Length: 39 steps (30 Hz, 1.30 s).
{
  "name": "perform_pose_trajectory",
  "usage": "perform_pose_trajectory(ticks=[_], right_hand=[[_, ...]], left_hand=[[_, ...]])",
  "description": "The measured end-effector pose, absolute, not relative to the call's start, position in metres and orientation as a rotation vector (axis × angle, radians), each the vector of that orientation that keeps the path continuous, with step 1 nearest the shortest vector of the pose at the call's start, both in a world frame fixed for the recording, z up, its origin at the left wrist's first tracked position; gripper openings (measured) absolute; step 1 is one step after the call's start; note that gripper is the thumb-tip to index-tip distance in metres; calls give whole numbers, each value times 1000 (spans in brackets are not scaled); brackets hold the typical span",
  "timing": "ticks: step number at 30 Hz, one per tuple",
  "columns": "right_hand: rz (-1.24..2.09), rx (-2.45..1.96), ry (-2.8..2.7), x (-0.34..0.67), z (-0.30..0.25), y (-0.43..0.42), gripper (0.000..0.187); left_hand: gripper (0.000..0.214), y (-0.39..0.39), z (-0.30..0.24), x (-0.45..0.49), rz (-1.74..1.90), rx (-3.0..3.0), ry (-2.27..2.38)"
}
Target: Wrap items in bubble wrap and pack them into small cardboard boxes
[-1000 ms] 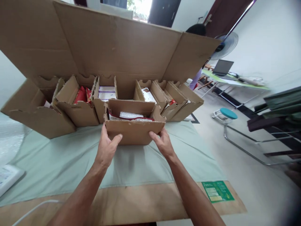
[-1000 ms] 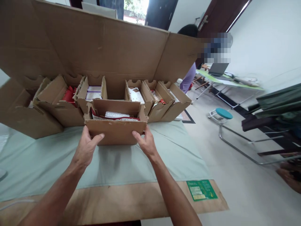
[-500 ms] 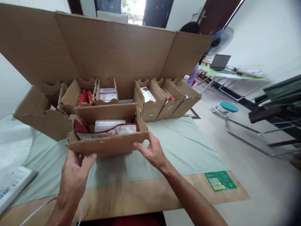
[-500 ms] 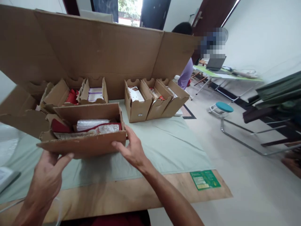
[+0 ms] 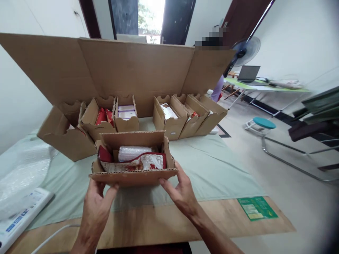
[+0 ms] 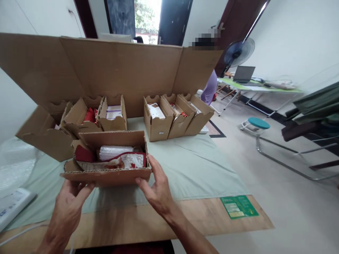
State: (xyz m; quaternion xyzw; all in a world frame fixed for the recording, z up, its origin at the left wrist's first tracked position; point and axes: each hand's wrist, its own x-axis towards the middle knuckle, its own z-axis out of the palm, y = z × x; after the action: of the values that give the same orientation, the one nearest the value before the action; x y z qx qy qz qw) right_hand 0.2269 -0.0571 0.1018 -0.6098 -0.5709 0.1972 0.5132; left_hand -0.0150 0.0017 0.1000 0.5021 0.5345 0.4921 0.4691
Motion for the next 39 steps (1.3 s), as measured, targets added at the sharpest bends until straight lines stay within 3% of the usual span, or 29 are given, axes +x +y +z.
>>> perform_pose_trajectory(ticks=[4,9,12,15,20,26,39], right_hand=[[330,-1478,-1352,234,84,-73,65],[289,-1524,-1212,274,50,-141,42],[372,-1584,-1146,294,43,-147,55],[597,-1519,-1205,308,45,-121,77],[918,-1310,-1222,315,50,-83,79],[843,-1308,-1256,314,40,-71,78],[617,-1419,-1198,317,31,-46,60]], left_hand=[[68,14,97,-7,1209,1258,1174],[52,21,91,12,1082,1314,1020],[47,27,97,21,1055,1322,980],[49,37,102,32,1077,1297,986],[59,48,100,51,1118,1333,1082],[83,16,78,73,1182,1166,1133],[72,35,68,127,1135,1279,982]])
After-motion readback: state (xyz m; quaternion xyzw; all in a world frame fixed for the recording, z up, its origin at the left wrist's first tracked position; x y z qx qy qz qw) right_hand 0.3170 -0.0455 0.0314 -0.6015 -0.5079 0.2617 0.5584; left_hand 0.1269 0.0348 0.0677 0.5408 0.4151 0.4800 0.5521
